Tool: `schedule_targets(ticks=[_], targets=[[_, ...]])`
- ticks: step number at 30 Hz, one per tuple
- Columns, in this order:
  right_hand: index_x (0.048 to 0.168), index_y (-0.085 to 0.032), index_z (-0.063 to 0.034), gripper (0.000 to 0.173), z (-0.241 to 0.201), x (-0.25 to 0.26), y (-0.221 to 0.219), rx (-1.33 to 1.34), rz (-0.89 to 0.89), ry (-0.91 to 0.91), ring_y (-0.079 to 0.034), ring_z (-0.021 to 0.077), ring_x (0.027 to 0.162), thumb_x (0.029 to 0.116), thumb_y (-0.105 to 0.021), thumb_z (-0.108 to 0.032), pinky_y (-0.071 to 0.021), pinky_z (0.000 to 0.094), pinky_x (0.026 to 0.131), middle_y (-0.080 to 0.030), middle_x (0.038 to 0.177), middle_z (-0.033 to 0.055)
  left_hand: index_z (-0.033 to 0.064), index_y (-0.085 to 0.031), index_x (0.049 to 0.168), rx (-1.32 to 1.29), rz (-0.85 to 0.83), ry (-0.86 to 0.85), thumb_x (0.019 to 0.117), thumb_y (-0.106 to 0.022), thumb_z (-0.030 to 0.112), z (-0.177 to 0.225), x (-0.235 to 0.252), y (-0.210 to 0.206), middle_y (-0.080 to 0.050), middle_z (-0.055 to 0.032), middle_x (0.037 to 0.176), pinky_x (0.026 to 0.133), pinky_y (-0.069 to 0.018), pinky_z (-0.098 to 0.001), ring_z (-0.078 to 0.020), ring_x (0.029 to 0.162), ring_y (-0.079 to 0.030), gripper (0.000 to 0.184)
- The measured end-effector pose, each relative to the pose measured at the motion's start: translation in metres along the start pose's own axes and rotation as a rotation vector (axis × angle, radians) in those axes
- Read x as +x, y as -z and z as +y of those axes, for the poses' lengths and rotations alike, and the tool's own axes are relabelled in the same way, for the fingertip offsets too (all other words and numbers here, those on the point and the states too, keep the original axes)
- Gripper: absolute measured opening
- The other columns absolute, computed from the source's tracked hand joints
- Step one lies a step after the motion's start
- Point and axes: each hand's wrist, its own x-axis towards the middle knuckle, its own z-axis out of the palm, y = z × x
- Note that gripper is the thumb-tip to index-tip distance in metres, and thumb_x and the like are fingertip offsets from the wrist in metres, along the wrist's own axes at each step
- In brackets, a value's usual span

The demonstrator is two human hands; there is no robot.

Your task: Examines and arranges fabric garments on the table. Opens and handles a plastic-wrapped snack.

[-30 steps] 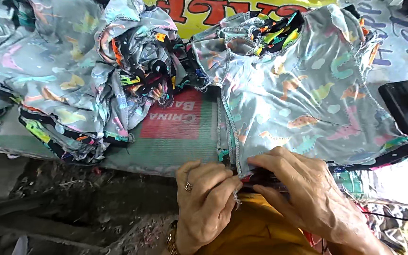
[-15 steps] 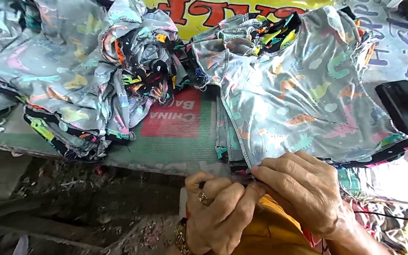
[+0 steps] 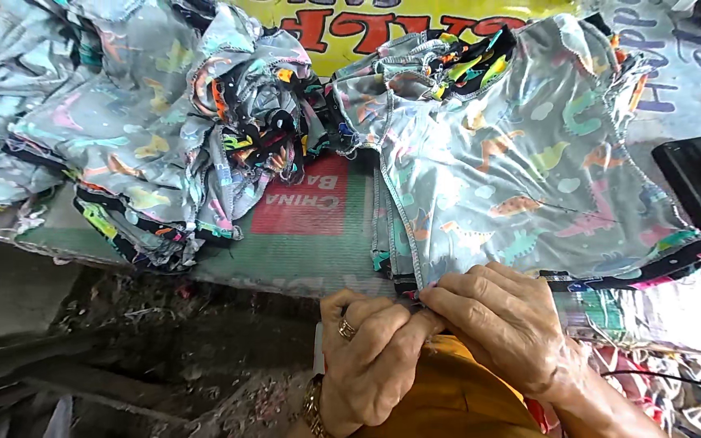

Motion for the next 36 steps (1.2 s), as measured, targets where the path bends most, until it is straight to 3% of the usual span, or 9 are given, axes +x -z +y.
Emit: schedule_targets(ticks=[11, 15, 18, 20, 23, 27, 30, 32, 36], targets=[[0.105, -0.07, -0.007, 0.014, -0.001, -0.006, -0.006, 0.042, -0.003, -0.02, -0.066, 0.0189, 0.076, 0.1036, -0.059, -0.017, -0.0485, 0.0296, 0.063, -0.072, 0.09, 0.01, 0.0183, -0.065, 0.1, -0.072, -0.003, 0.061, 0.1023, -0.061, 0.027, 0.003, -0.004, 0.012, -0.058, 0.0042, 0.093, 0.094, -0.0424, -0.028, -0.0066, 0.091, -0.057, 0.01], [0.113, -0.066, -0.0034, 0.023, 0.002, -0.011, 0.01, 0.386, 0.031, -0.182, -0.066, 0.0073, 0.096, 0.1018, -0.065, -0.023, -0.0543, 0.0174, 0.082, -0.07, 0.103, 0.0082, 0.0209, -0.064, 0.088, -0.048, 0.138, 0.277, 0.1117, -0.037, 0.041, -0.028, 0.0, 0.051, -0.065, 0.0121, 0.079, 0.081, -0.0521, -0.0208, 0.0018, 0.079, -0.063, 0.041], [0.117, -0.065, -0.0033, 0.027, 0.005, -0.012, 0.016, 0.657, 0.118, -0.305, -0.064, 0.002, 0.093, 0.1008, -0.068, -0.024, -0.0552, 0.0161, 0.08, -0.069, 0.105, 0.0033, 0.0095, -0.069, 0.105, 0.324, -0.059, 0.317, 0.1089, -0.041, 0.042, -0.032, 0.008, 0.057, -0.069, -0.009, 0.1, 0.098, -0.04, -0.0431, -0.0197, 0.102, -0.062, 0.043], [0.117, -0.062, -0.0052, 0.027, 0.006, -0.01, 0.016, 0.644, 0.109, -0.348, -0.062, -0.0022, 0.09, 0.0992, -0.069, -0.025, -0.0535, 0.0121, 0.077, -0.068, 0.103, -0.0001, 0.0146, -0.071, 0.108, 0.362, -0.159, 0.282, 0.1019, -0.054, 0.049, -0.019, 0.009, 0.041, -0.067, -0.0094, 0.104, 0.096, -0.0398, -0.0462, -0.0247, 0.104, -0.06, 0.038], [0.109, -0.067, -0.0039, 0.024, 0.004, -0.004, 0.012, 0.44, 0.009, -0.327, -0.061, -0.0013, 0.082, 0.0963, -0.072, -0.024, -0.05, 0.0113, 0.071, -0.068, 0.094, 0.0028, 0.018, -0.071, 0.103, 0.258, -0.182, 0.272, 0.0979, -0.06, 0.053, -0.005, 0.01, 0.014, -0.067, -0.0035, 0.098, 0.095, -0.0372, -0.0398, -0.0166, 0.099, -0.059, 0.037], [0.107, -0.069, -0.0075, 0.022, 0.001, 0.001, 0.0, 0.18, -0.047, -0.255, -0.059, 0.0069, 0.07, 0.0991, -0.067, -0.028, -0.0455, 0.0194, 0.058, -0.066, 0.086, 0.0045, 0.0163, -0.071, 0.097, 0.146, -0.161, 0.271, 0.0999, -0.063, 0.036, -0.003, 0.014, -0.001, -0.067, -0.0006, 0.096, 0.091, -0.0381, -0.036, -0.0109, 0.096, -0.059, 0.021], [0.107, -0.071, -0.0063, 0.016, -0.001, 0.006, -0.009, 0.174, -0.025, -0.212, -0.068, 0.0123, 0.077, 0.0998, -0.067, -0.02, -0.0542, 0.025, 0.061, -0.071, 0.091, 0.007, 0.0138, -0.071, 0.099, -0.05, -0.136, 0.319, 0.1008, -0.063, 0.027, -0.002, 0.014, 0.004, -0.073, 0.003, 0.096, 0.089, -0.0469, -0.0321, -0.0067, 0.094, -0.065, 0.016], [0.1, -0.072, -0.0043, 0.01, 0.0, 0.01, -0.011, 0.164, 0.046, -0.155, -0.07, 0.017, 0.077, 0.0993, -0.063, -0.01, -0.0566, 0.0291, 0.061, -0.071, 0.088, 0.0092, 0.0132, -0.071, 0.101, -0.297, -0.135, 0.387, 0.1016, -0.062, 0.02, -0.002, 0.018, 0.006, -0.072, 0.0078, 0.097, 0.085, -0.0552, -0.0203, -0.0006, 0.092, -0.066, 0.011], [0.093, -0.069, -0.0044, 0.012, 0.006, 0.016, -0.01, 0.044, 0.116, -0.066, -0.065, 0.0201, 0.067, 0.0988, -0.059, -0.007, -0.05, 0.0318, 0.054, -0.067, 0.079, 0.009, 0.0215, -0.072, 0.102, -0.688, -0.13, 0.55, 0.1022, -0.062, 0.017, 0.0, 0.031, -0.001, -0.072, 0.0163, 0.093, 0.073, -0.0586, -0.0146, 0.0034, 0.081, -0.068, 0.011]])
